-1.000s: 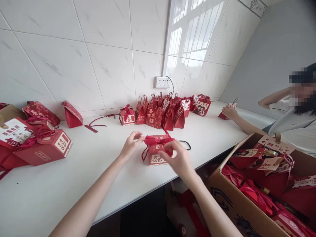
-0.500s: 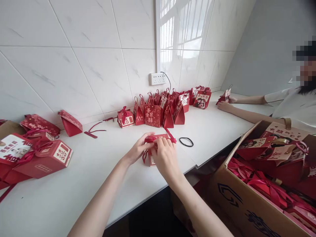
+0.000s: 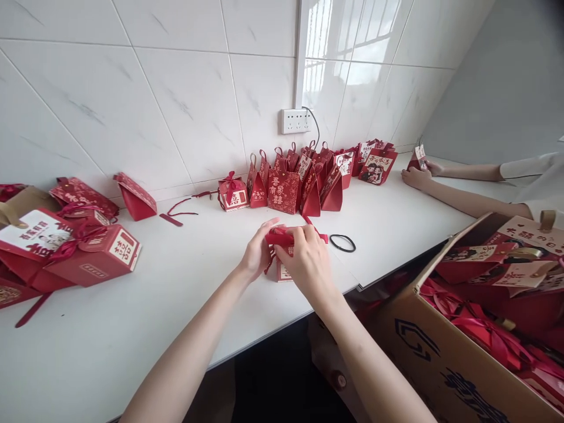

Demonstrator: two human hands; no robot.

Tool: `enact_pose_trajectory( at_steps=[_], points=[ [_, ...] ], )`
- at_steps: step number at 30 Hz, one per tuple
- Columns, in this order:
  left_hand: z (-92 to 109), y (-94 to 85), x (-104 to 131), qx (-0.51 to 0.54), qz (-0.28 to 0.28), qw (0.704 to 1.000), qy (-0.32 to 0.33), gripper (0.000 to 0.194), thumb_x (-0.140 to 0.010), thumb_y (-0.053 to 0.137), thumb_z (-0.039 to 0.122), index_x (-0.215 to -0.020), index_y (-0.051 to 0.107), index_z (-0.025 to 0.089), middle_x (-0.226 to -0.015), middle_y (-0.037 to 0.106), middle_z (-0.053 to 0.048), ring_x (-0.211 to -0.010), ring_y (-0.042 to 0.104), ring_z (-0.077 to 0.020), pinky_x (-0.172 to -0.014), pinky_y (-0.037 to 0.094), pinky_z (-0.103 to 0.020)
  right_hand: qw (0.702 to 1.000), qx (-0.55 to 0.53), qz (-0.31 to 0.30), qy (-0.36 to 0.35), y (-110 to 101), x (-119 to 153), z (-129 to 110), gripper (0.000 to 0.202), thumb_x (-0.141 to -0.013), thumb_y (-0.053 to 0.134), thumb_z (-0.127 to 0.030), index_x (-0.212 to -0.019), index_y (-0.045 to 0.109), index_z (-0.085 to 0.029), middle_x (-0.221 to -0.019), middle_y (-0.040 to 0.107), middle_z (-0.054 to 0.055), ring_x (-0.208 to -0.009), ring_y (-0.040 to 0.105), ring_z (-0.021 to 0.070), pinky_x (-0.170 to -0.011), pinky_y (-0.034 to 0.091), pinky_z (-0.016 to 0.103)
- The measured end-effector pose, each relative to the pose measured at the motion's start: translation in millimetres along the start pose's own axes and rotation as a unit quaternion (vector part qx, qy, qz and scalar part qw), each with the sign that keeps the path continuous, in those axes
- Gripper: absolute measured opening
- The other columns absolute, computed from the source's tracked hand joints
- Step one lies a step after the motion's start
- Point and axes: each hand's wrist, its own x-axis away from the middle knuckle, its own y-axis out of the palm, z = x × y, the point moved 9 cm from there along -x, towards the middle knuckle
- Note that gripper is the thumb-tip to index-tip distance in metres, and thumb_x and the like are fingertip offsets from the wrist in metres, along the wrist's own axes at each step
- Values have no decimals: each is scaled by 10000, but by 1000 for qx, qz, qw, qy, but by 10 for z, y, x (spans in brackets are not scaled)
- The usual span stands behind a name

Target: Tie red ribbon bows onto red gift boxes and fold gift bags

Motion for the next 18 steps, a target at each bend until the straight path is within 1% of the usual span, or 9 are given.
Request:
enact_pose_trajectory(
  at_steps=[2, 4, 6, 8, 10, 12, 15, 18],
  points=[
    [6, 4, 5, 2, -4, 1000, 0, 482, -781, 509, 506, -1148, 508, 192, -1046, 664, -65, -993, 614, -228, -817, 469, -328, 1000, 14, -9, -7, 14, -23, 8, 123, -861, 492, -220, -879, 605, -175, -865, 602, 102, -775, 569, 237, -653, 423, 351],
    [13, 1, 6, -10, -5, 1000, 2, 487, -780, 502, 526, -1137, 511, 195, -1052, 656, -62, -1017, 597, -225, -818, 461, -319, 1000, 0, -7, -24, 6, -17, 24, 180, -888, 446, -184, -838, 619, -184, -847, 622, 89, -785, 575, 223, -669, 426, 342],
    [18, -13, 0, -37, 5, 999, 5, 462, -763, 545, 495, -1121, 519, 204, -1029, 651, -48, -1002, 594, -214, -805, 459, -305, 998, -28, 9, -50, -32, 18, 41, 205, -905, 426, -177, -866, 628, -186, -866, 639, 82, -797, 583, 208, -684, 436, 333],
    [3, -20, -13, -74, 17, 997, 1, 461, -738, 609, 425, -1131, 507, 206, -986, 644, -41, -950, 606, -204, -783, 465, -299, 994, -52, 32, -85, -86, 72, 48, 208, -911, 423, -169, -916, 630, -181, -910, 650, 84, -816, 590, 199, -705, 448, 330],
    [-20, -10, -27, -116, 30, 993, -7, 521, -707, 670, 352, -1163, 470, 195, -967, 635, -49, -905, 618, -200, -769, 475, -301, 989, -67, 53, -122, -137, 129, 48, 207, -911, 425, -158, -935, 630, -175, -927, 655, 88, -835, 592, 197, -729, 458, 334],
    [-32, 26, -40, -146, 35, 989, -11, 594, -679, 719, 321, -1182, 437, 180, -989, 630, -67, -905, 624, -205, -772, 484, -305, 984, -81, 60, -150, -164, 170, 52, 208, -908, 427, -148, -940, 631, -174, -922, 658, 89, -834, 590, 195, -741, 467, 341],
    [-28, 61, -53, -168, 45, 985, -12, 679, -629, 780, 325, -1187, 423, 175, -1022, 631, -88, -919, 628, -216, -785, 495, -316, 976, -108, 61, -180, -178, 206, 59, 213, -893, 437, -127, -950, 635, -181, -911, 659, 87, -796, 583, 188, -727, 484, 351],
    [-36, 70, -66, -185, 41, 982, -20, 759, -588, 815, 347, -1211, 416, 179, -1033, 636, -98, -916, 633, -224, -791, 501, -332, 967, -148, 75, -194, -206, 232, 84, 231, -868, 454, -96, -962, 641, -194, -899, 644, 82, -803, 580, 188, -719, 500, 360]
  ],
)
